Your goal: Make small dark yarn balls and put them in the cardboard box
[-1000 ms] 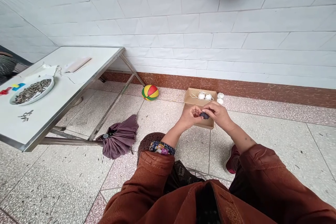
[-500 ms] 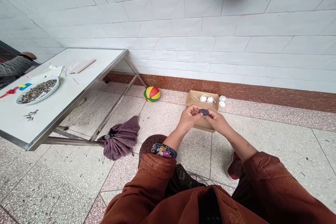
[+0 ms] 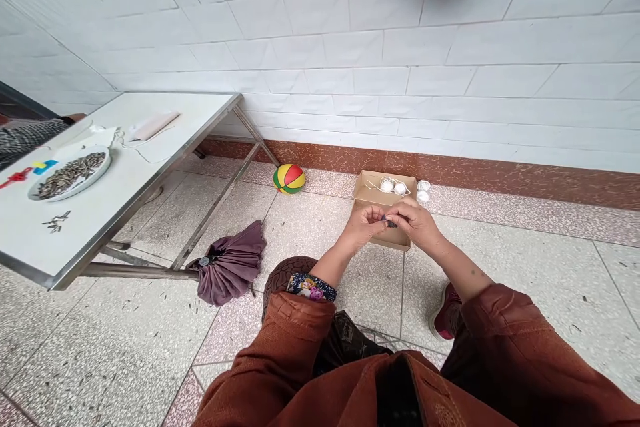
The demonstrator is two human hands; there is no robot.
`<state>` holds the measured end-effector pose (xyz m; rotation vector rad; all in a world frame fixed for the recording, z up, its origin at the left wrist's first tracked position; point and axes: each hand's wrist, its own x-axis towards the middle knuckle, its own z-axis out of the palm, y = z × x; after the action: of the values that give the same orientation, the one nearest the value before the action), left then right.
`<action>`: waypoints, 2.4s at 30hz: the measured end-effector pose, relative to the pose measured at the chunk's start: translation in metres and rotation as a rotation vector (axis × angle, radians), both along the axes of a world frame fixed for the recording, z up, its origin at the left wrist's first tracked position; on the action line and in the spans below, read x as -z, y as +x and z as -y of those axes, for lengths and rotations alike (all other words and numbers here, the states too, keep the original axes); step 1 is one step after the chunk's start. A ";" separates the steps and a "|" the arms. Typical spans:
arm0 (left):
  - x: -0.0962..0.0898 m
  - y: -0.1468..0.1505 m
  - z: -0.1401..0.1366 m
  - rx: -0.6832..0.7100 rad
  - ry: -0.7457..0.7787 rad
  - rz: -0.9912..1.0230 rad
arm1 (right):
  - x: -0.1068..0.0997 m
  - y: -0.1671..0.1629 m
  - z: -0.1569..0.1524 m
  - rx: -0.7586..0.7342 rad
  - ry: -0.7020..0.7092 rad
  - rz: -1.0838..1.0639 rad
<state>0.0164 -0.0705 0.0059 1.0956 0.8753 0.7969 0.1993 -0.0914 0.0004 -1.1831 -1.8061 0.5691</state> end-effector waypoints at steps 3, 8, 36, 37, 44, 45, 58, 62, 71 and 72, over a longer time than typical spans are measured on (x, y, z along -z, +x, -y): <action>0.000 0.001 0.003 0.031 -0.085 0.078 | 0.001 -0.001 0.000 0.022 0.023 0.002; 0.000 0.003 0.005 0.032 -0.094 0.134 | 0.001 -0.001 0.002 0.010 0.043 0.003; 0.001 0.002 0.002 -0.230 0.055 0.017 | -0.004 0.002 0.008 -0.198 -0.120 0.164; 0.001 0.002 0.003 -0.228 0.063 0.025 | -0.004 0.002 0.008 -0.209 -0.107 0.181; 0.007 0.006 0.000 -0.169 0.095 -0.034 | -0.002 0.007 0.008 -0.172 0.009 0.165; 0.008 0.006 0.000 -0.137 0.098 -0.065 | -0.002 0.008 0.007 -0.144 0.013 0.160; -0.013 -0.005 0.007 0.120 -0.195 0.377 | -0.001 -0.005 0.003 0.070 -0.238 -0.178; -0.010 -0.007 0.000 -0.074 -0.178 0.390 | 0.003 -0.016 0.015 0.012 -0.188 -0.051; -0.003 -0.006 -0.003 -0.013 0.021 0.001 | -0.014 -0.002 0.015 -0.052 -0.025 0.030; -0.005 -0.005 -0.001 0.030 0.021 0.009 | -0.014 0.002 0.012 -0.017 -0.029 0.013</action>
<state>0.0114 -0.0698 0.0105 1.1204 0.8427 0.7871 0.2009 -0.1034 0.0148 -1.1941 -1.8259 0.6011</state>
